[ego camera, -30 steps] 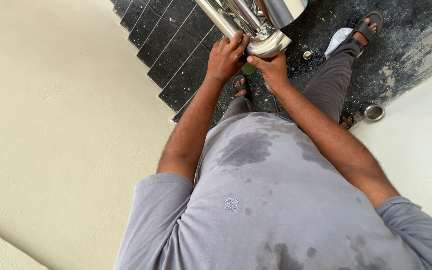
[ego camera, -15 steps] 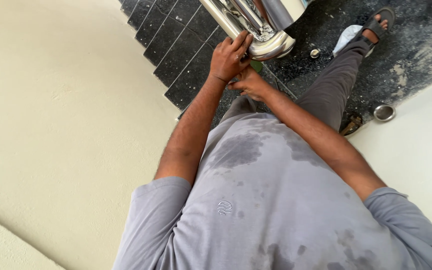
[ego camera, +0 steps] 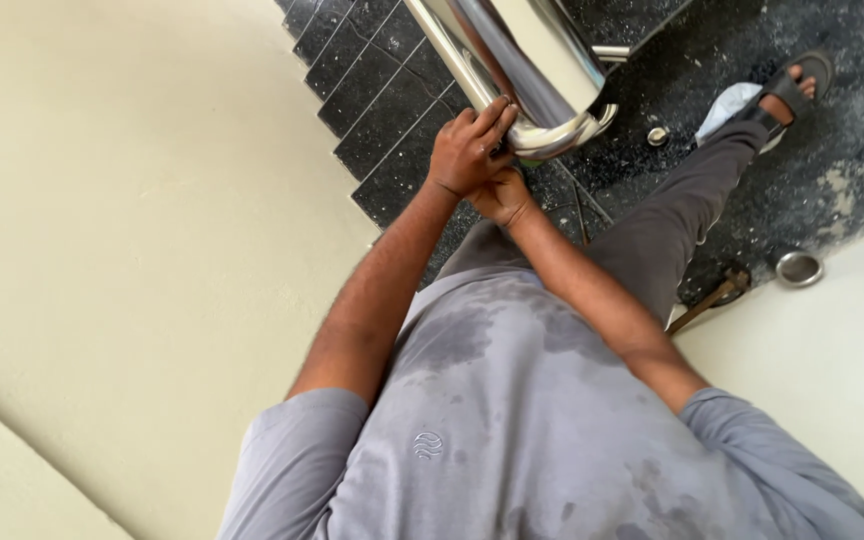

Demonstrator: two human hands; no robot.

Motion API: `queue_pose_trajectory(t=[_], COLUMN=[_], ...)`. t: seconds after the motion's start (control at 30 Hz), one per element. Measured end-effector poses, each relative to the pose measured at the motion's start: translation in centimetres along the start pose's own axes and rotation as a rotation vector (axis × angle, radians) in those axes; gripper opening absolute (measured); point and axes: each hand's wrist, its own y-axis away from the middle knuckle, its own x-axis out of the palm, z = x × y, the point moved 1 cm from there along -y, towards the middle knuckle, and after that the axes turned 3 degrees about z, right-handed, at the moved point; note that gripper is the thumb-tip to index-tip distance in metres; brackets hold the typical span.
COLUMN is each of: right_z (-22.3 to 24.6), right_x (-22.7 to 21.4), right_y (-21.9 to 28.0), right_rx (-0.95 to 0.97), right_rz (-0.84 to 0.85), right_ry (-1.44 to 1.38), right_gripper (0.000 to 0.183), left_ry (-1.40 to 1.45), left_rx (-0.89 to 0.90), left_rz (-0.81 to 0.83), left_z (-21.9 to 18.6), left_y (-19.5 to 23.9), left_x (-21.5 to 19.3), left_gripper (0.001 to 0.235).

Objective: Installing and assembling stainless steel railing components on a staircase using manual alignment and metalworking tools.

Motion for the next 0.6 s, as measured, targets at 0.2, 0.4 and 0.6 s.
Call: queue_pose_trajectory(t=[0.2, 0.4, 0.6], right_z=[0.0, 1.5, 5.5], right_x=[-2.0, -0.8, -6.2], right_y=[-1.2, -0.2, 2.7], right_rx=[0.011, 0.022, 0.334], right_rz=[0.158, 0.036, -0.037], right_ry=[-0.268, -0.002, 0.566], right_gripper=[0.045, 0.05, 0.059], left_ry=[0.039, 0.028, 0.009], left_rx=[0.001, -0.008, 0.048], left_rz=[-0.017, -0.055, -0.088], left_z=[-0.5, -0.7, -0.4], left_y=[-0.2, -0.3, -0.3], left_x=[-1.3, -0.6, -0.7], left_gripper=[0.079, 0.08, 0.083])
